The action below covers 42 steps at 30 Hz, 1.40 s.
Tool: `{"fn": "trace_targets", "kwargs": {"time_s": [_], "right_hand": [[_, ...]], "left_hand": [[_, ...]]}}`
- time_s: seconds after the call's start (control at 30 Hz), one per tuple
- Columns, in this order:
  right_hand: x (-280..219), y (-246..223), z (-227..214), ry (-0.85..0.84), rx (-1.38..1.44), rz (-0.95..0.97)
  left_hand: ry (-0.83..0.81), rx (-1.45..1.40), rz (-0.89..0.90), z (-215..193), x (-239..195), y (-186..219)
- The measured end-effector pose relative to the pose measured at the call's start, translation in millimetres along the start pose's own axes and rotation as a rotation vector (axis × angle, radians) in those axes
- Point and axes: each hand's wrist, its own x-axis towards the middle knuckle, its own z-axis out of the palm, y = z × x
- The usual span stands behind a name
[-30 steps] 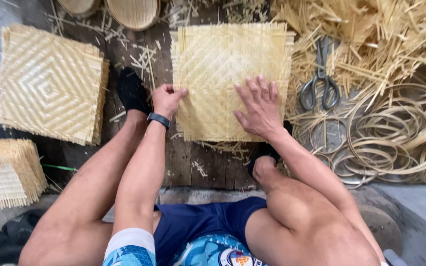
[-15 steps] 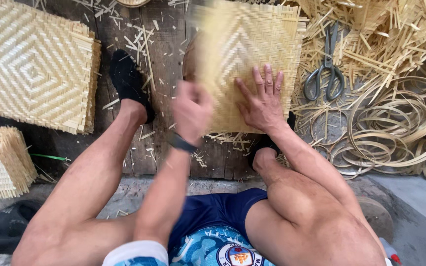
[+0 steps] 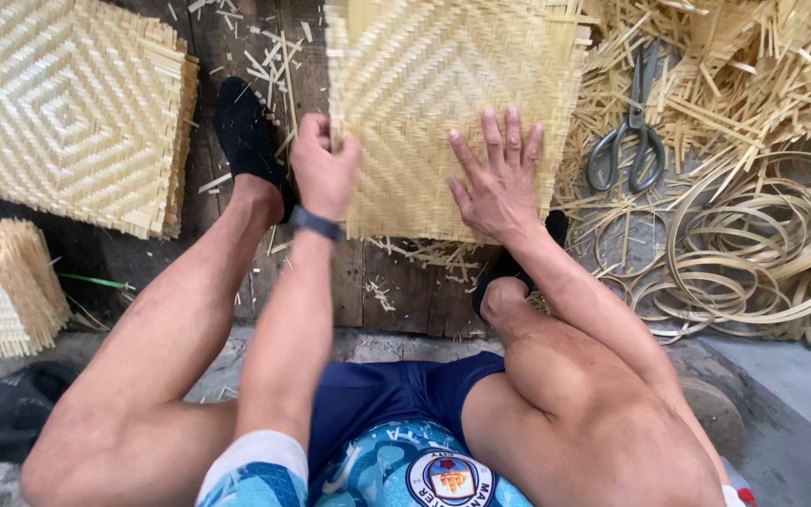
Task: The person sits on the floor and repeatedly places a woven mat over a circular wooden frame, then uses shears to trim the excess material around the edge. The person flips the frame and continues trimming to create a finished circular basket base.
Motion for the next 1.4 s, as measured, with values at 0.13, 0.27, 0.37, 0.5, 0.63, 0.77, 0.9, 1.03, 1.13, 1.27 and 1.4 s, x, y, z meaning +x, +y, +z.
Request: {"fn": "trace_targets", "kwargs": {"time_s": [0.13,0.27,0.37,0.5,0.63,0.77,0.9,1.03,1.13,1.27,1.4], "right_hand": [[-0.4,2.2,-5.9,-0.009,0.018,0.0],[-3.8,4.0,-2.9,-0.016,0.03,0.002],[-4.1,5.6,-3.2,0.001,0.021,-0.008],[-1.0,2.7,-5.5,-0.001,0.009,-0.017],[-5.8,1.6,-13.0,0.028,-0.045,-0.022],[-6.6,-2.0,-23.6,0.04,-0.05,-0.026],[-3.2,-0.9,-18.6,0.029,-0.05,-0.032],[-4.1,-2.6,-12.9,-0.013,0.053,-0.003],[0.7,-3.3,-15.7,-0.005,-0.015,-0.011],[-10.4,12.7,-17.9,0.034,0.249,0.058],[-60.2,81.5,-28.3,0.524,0.494,0.359]], "left_hand": [[-0.168,-0.32,-0.174,3.0,37.2,-54.6],[-0.183,-0.356,-0.281,9.0,39.9,-78.7],[-0.14,-0.297,-0.237,7.5,37.6,-60.6],[0.029,0.081,-0.047,0.1,7.4,-2.1],[-0.144,-0.221,0.113,30.7,-93.4,60.6],[-0.272,0.151,0.537,64.7,-154.4,92.7],[-0.058,-0.061,0.399,42.4,-108.6,66.6],[-0.045,-0.121,0.052,-7.3,-1.3,4.6],[-0.175,-0.232,-0.004,-6.6,31.5,-34.5],[-0.245,-0.036,-0.165,-4.4,41.2,-68.3],[-0.187,-0.138,-0.025,-4.3,46.1,-91.1]]}}
